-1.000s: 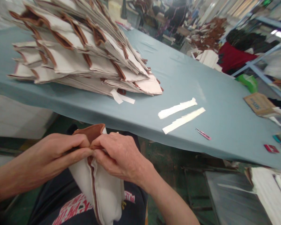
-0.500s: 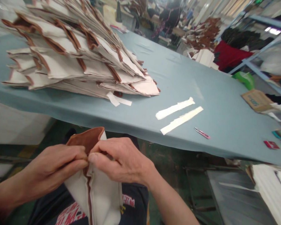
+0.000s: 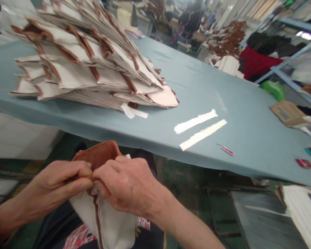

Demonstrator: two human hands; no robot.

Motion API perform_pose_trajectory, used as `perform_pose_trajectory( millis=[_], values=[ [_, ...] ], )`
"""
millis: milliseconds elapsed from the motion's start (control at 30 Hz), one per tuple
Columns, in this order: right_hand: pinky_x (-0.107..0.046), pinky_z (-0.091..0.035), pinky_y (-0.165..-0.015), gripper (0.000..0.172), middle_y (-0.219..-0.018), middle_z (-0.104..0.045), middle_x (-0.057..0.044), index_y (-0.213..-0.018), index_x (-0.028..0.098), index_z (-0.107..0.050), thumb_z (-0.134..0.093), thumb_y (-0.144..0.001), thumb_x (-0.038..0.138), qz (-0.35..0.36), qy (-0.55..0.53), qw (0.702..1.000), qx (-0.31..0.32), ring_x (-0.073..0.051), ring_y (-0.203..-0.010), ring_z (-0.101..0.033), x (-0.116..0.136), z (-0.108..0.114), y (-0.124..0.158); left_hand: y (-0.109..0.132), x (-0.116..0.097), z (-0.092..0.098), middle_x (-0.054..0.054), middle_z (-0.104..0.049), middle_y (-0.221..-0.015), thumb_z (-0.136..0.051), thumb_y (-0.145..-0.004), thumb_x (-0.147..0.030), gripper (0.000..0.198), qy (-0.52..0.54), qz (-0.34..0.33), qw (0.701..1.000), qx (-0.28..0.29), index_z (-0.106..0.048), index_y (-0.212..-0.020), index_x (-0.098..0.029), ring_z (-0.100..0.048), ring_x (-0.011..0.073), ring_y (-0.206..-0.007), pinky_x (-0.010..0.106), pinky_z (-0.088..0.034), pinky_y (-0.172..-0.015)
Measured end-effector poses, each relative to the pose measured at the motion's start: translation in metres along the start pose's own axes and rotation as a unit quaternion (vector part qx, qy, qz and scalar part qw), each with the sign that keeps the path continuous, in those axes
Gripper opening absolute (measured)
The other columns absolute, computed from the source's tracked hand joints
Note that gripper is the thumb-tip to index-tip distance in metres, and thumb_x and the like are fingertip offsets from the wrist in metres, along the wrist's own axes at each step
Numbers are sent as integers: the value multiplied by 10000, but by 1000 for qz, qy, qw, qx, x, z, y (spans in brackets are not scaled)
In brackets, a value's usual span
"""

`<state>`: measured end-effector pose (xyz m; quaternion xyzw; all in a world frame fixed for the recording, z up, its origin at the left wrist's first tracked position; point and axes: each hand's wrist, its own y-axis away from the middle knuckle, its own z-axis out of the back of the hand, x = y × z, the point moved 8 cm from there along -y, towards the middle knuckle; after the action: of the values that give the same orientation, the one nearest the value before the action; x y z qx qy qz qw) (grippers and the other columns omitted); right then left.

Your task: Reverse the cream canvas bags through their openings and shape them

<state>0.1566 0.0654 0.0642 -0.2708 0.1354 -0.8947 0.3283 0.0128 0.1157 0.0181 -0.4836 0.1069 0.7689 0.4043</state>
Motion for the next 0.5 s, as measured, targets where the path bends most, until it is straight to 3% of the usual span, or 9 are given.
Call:
perform_pose_trajectory(
  millis=[167,300,400,500],
  values=[
    [-365,-441,-664,208,-943,-787,-31,-1073,181,-699,-506,-1095,106,-16,24,994,108,-208,-838,-719,11,4,4,-7,-40,2,-86,-626,-645,-460,-1195,-285,434,-191,-99,976,32,-577,-778,-246,-590,88,-516,264,-398,-547],
    [-367,-471,-718,223,-931,-795,-40,-1081,179,-704,-498,-1153,225,-24,-18,990,140,-212,-834,-718,11,5,3,-4,-66,-1,-67,-534,-564,-365,-1145,-171,481,-331,-169,928,-39,-497,-694,-275,-497,124,-440,345,-353,-496],
    [-341,-487,-740,354,-924,-811,-34,-1058,200,-701,-461,-1213,409,-17,-97,990,101,-192,-827,-716,5,7,1,2,-60,-9,-80,-504,-574,-359,-1126,-145,448,-283,-161,945,-36,-455,-707,-273,-470,107,-454,322,-356,-511],
    [-322,-476,-731,357,-939,-821,-39,-1030,206,-709,-514,-1196,453,-22,-123,990,61,-183,-824,-711,-14,7,-1,6,-42,-12,-101,-469,-596,-387,-1127,-169,401,-191,-114,975,-21,-419,-738,-262,-454,78,-471,279,-337,-508]
  ],
)
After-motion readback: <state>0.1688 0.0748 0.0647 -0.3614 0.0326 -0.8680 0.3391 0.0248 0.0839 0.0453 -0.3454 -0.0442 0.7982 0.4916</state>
